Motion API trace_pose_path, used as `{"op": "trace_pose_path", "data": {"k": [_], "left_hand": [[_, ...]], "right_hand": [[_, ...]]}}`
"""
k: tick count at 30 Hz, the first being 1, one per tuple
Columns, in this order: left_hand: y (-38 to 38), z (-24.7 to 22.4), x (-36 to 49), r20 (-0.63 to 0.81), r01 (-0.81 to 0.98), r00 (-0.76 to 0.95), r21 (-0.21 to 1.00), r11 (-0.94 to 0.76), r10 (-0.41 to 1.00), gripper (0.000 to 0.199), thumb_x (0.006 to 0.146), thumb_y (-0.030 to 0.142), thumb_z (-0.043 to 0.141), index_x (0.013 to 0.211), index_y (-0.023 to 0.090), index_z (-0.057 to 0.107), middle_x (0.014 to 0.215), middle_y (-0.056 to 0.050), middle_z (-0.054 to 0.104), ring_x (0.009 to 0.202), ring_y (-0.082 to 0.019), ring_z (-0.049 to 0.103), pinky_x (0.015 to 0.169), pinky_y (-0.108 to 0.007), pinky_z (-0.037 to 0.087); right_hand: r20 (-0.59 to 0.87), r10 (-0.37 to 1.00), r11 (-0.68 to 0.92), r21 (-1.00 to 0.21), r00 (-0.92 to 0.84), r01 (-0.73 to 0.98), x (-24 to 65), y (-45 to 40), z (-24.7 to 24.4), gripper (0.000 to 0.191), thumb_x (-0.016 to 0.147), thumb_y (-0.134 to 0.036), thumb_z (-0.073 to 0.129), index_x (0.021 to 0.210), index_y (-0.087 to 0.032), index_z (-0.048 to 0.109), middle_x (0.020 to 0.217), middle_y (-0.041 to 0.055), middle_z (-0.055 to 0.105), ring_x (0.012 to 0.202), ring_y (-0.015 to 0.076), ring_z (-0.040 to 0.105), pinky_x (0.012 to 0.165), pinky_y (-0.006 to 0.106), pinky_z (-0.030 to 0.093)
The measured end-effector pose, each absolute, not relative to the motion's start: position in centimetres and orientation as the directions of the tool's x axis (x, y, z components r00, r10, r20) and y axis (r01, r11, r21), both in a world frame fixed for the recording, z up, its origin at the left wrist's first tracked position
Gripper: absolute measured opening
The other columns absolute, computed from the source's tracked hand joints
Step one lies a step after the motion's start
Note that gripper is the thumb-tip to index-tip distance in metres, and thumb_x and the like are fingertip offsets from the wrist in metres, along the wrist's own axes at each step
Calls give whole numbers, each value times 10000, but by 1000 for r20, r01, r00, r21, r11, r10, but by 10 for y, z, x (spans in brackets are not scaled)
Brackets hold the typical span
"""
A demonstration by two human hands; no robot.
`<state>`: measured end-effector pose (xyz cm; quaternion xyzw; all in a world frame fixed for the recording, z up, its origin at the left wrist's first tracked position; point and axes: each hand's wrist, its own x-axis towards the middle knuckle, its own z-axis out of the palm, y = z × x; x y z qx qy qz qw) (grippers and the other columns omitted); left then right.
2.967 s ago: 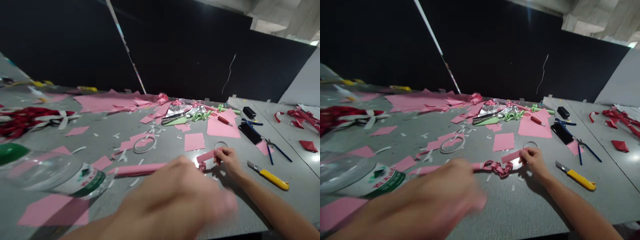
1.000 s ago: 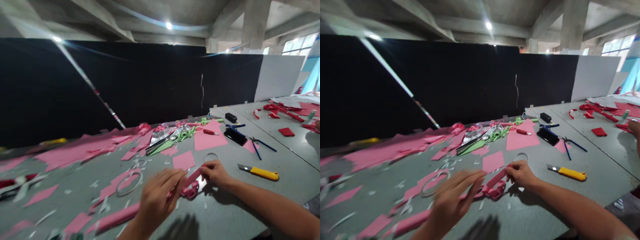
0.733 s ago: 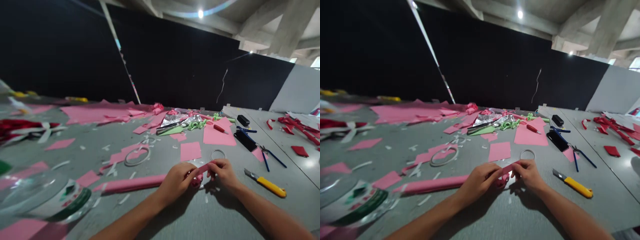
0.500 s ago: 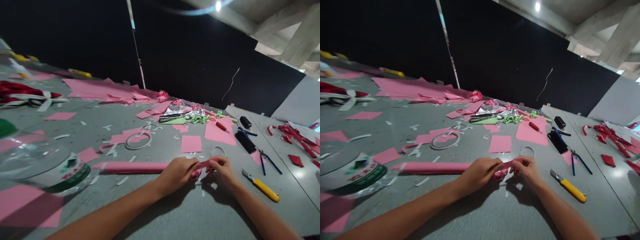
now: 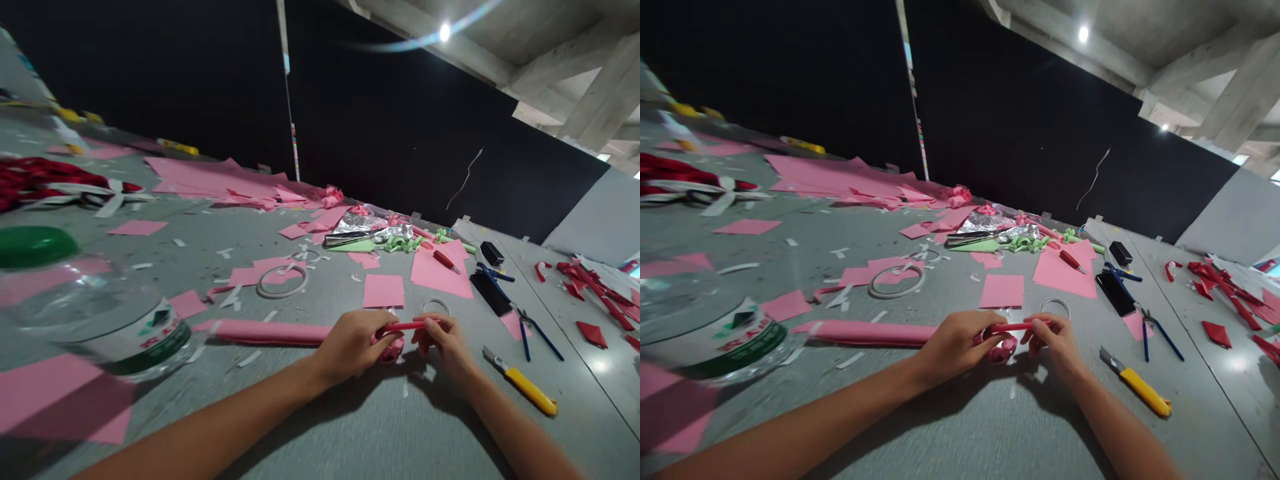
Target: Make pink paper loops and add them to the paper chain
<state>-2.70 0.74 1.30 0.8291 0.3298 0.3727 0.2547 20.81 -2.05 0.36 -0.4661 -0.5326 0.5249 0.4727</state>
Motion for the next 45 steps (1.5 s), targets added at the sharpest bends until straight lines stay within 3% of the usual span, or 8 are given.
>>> {"op": "trace_pose_path", "data": {"k": [3, 10, 14, 19, 23, 32, 39, 45], "left_hand": [[7, 17, -27, 407, 354, 477, 722, -595, 779, 314, 963, 465, 681, 1058, 181, 774, 820, -37, 750, 691, -186, 616, 696, -300, 430], [8, 28, -26, 280, 235, 458, 877, -419, 844, 422, 1020, 498, 529, 850, 172, 738, 746, -16, 681, 699, -174, 567, 667, -287, 401], [12, 24, -24, 199, 183, 436, 935, -303, 878, 486, 1002, 558, 519, 719, 176, 618, 647, 14, 554, 635, -156, 503, 628, -283, 364], [15, 21, -23, 200, 206, 376, 934, -292, 905, 491, 993, 561, 513, 669, 193, 529, 621, 28, 480, 630, -151, 446, 633, -294, 336], [16, 20, -21, 238, 189, 311, 933, -305, 920, 479, 993, 555, 520, 672, 200, 512, 647, 25, 471, 649, -156, 434, 627, -299, 338], [17, 17, -29, 386, 152, 508, 840, -521, 770, 267, 964, 399, 609, 846, 179, 704, 728, 7, 658, 673, -149, 559, 687, -276, 401], [8, 22, -17, 221, -41, 422, 973, -226, 879, 301, 909, 409, 707, 1106, 182, 702, 695, 56, 560, 588, -117, 488, 580, -242, 391], [5, 20, -16, 203, -185, 393, 973, -140, 897, 432, 971, 566, 641, 1189, 194, 617, 864, 10, 615, 577, -116, 551, 552, -260, 480]], "right_hand": [[34, 993, 32, -999, -116, -18, 210, -20, 4, 473, 837, -667, 804, 992, -219, 789, 744, 59, 722, 525, 164, 598, 542, 323, 484], [44, 986, 44, -999, -163, -3, 212, -20, 8, 457, 801, -577, 845, 1096, -234, 781, 845, 71, 741, 572, 182, 611, 577, 360, 526], [22, 983, 30, -999, -180, 42, 211, -21, 11, 489, 788, -530, 837, 1169, -232, 767, 707, 23, 681, 573, 204, 617, 602, 384, 543], [39, 975, 46, -999, -221, 27, 211, -22, 10, 309, 826, -444, 818, 1065, -250, 789, 795, 29, 716, 595, 182, 640, 598, 344, 543], [2, 960, 31, -994, -278, 100, 210, -21, 8, 313, 842, -486, 822, 992, -214, 783, 688, 14, 691, 574, 164, 632, 576, 297, 520], [-52, 939, 40, -966, -341, 256, 210, -23, 12, 324, 850, -476, 815, 892, -155, 821, 713, 40, 699, 601, 144, 568, 580, 282, 432], [-115, 892, 73, -918, -437, 390, 205, -28, 25, 219, 793, -366, 844, 818, -154, 797, 694, 0, 654, 594, 113, 482, 557, 252, 337], [-63, 972, -46, -996, -225, 79, 205, -27, 18, 315, 751, -432, 910, 862, -183, 751, 777, 41, 699, 662, 166, 600, 587, 273, 438]]}}
